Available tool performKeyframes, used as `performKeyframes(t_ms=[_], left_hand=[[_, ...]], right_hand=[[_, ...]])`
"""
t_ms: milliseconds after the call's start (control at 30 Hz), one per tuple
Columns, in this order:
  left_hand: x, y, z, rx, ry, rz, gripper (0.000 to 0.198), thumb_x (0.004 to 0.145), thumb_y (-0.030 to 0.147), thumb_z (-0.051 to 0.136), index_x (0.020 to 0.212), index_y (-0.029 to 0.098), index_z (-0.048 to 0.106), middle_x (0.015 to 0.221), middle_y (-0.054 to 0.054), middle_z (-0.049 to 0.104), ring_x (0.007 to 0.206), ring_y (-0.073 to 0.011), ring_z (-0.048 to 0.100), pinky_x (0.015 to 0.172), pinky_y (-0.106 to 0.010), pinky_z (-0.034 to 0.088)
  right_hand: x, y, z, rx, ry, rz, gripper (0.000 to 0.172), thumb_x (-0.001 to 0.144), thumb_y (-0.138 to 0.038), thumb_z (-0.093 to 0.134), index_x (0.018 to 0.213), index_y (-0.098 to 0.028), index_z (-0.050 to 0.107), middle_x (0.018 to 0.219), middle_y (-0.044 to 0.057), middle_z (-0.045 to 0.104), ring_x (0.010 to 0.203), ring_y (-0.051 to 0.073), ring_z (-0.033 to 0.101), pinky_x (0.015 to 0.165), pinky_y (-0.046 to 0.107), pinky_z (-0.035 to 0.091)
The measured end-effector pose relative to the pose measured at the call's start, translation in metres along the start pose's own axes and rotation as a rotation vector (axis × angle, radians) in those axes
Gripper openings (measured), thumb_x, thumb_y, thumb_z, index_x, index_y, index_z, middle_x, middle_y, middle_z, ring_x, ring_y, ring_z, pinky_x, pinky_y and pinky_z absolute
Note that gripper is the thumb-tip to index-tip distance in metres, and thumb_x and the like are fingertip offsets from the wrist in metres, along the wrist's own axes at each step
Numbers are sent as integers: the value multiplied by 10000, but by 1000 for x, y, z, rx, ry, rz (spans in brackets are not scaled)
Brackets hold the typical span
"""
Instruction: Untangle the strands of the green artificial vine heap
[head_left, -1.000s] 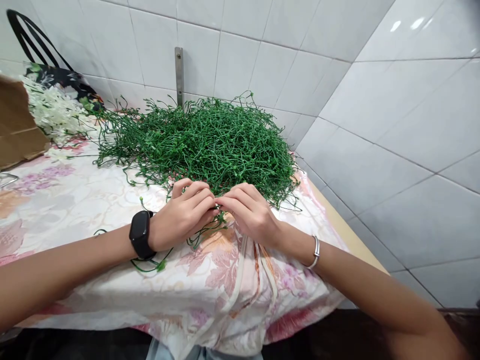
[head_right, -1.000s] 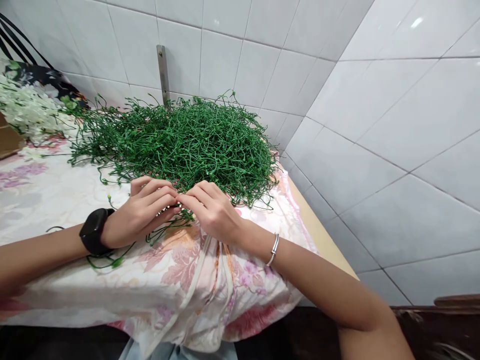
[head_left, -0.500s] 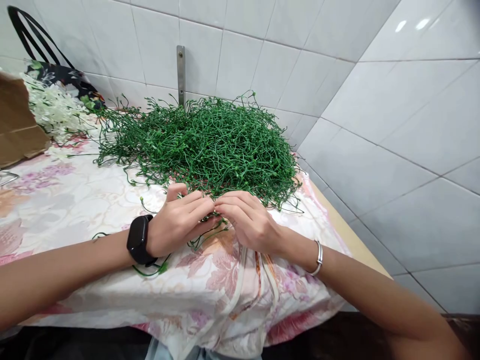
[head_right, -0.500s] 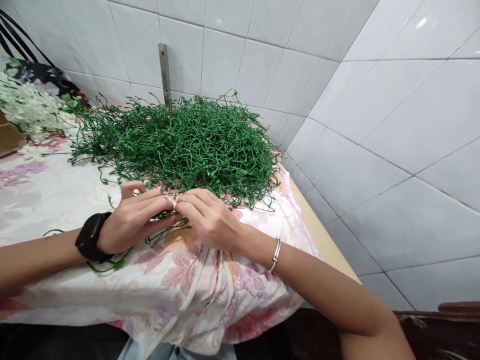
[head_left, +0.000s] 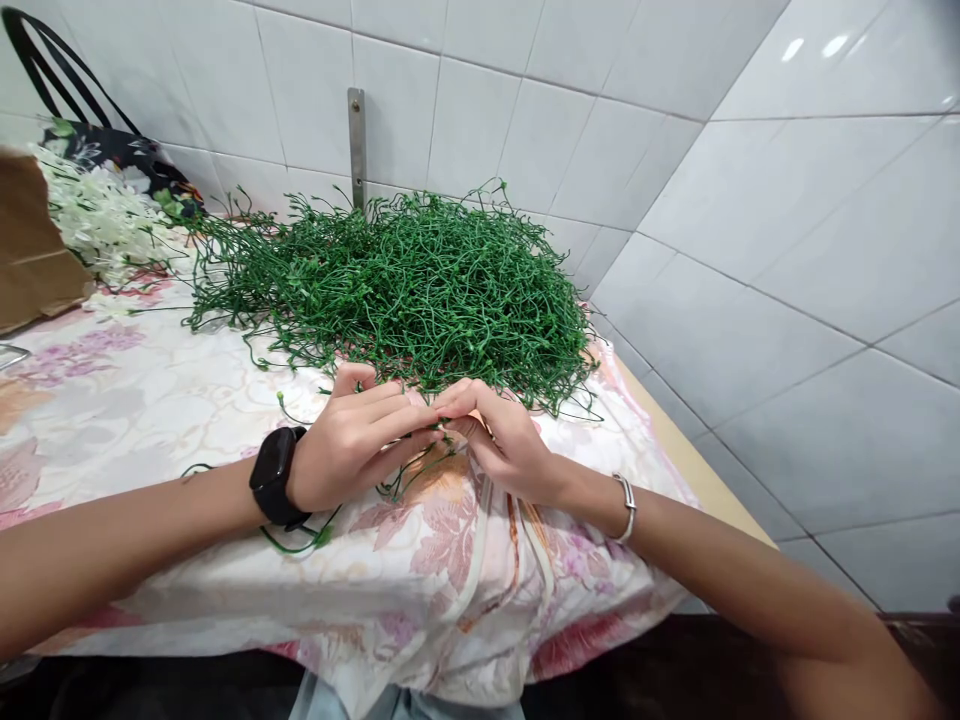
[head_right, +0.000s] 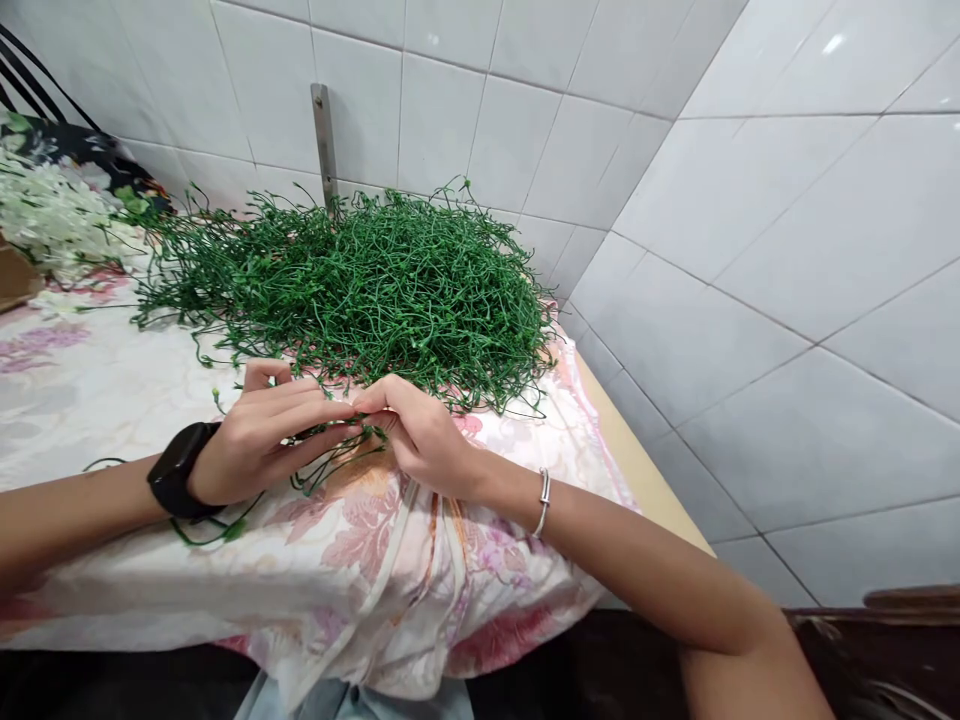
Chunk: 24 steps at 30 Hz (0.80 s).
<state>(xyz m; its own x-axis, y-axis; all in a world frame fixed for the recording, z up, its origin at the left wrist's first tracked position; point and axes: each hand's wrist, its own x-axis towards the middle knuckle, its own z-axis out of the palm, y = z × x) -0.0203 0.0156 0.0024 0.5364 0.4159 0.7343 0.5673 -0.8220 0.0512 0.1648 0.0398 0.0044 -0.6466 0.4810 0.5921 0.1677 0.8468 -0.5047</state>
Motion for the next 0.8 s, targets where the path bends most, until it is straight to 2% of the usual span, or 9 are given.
performKeyframes(t_ms=[167, 367, 467, 600, 800], left_hand=[[2, 0, 1, -73, -92, -87, 170, 822, 209, 468, 981, 165, 511, 690, 14, 581, 621, -94, 503, 730, -288, 257], [2, -2, 2, -193, -150, -123, 131, 834, 205, 446, 940, 172, 515, 637, 40, 548, 557, -75, 426, 702, -267, 254], [3, -4, 2, -240, -255, -135, 123, 850, 244, 417, 846, 168, 513, 638, 42, 523, 582, -79, 408, 712, -269, 239], [5, -8, 3, -275, -393, -105, 178, 871, 255, 357, 791, 150, 476, 655, 27, 490, 634, -90, 406, 720, -264, 241], [6, -6, 4, -69, -435, 45, 246, 880, 252, 301, 805, 132, 502, 726, -25, 551, 669, -119, 429, 726, -293, 241]], right_hand=[[-1, 0, -1, -5, 8, 119, 125, 829, -81, 370, 909, -155, 431, 808, 22, 489, 727, 75, 505, 644, 199, 430], [-1, -1, 0, -75, -52, 83, 124, 835, -81, 327, 889, -153, 412, 801, 23, 462, 707, 76, 471, 624, 196, 409], [1, 0, -1, -88, -134, 97, 146, 801, -48, 333, 868, -154, 408, 748, 4, 457, 645, 71, 438, 595, 194, 385], [3, 3, -4, -38, -241, 100, 142, 811, -65, 304, 869, -149, 403, 710, -5, 448, 618, 72, 418, 587, 198, 360], [5, 5, -5, 7, -306, 60, 50, 825, -174, 358, 791, -154, 388, 698, -6, 415, 635, 83, 382, 592, 211, 326]])
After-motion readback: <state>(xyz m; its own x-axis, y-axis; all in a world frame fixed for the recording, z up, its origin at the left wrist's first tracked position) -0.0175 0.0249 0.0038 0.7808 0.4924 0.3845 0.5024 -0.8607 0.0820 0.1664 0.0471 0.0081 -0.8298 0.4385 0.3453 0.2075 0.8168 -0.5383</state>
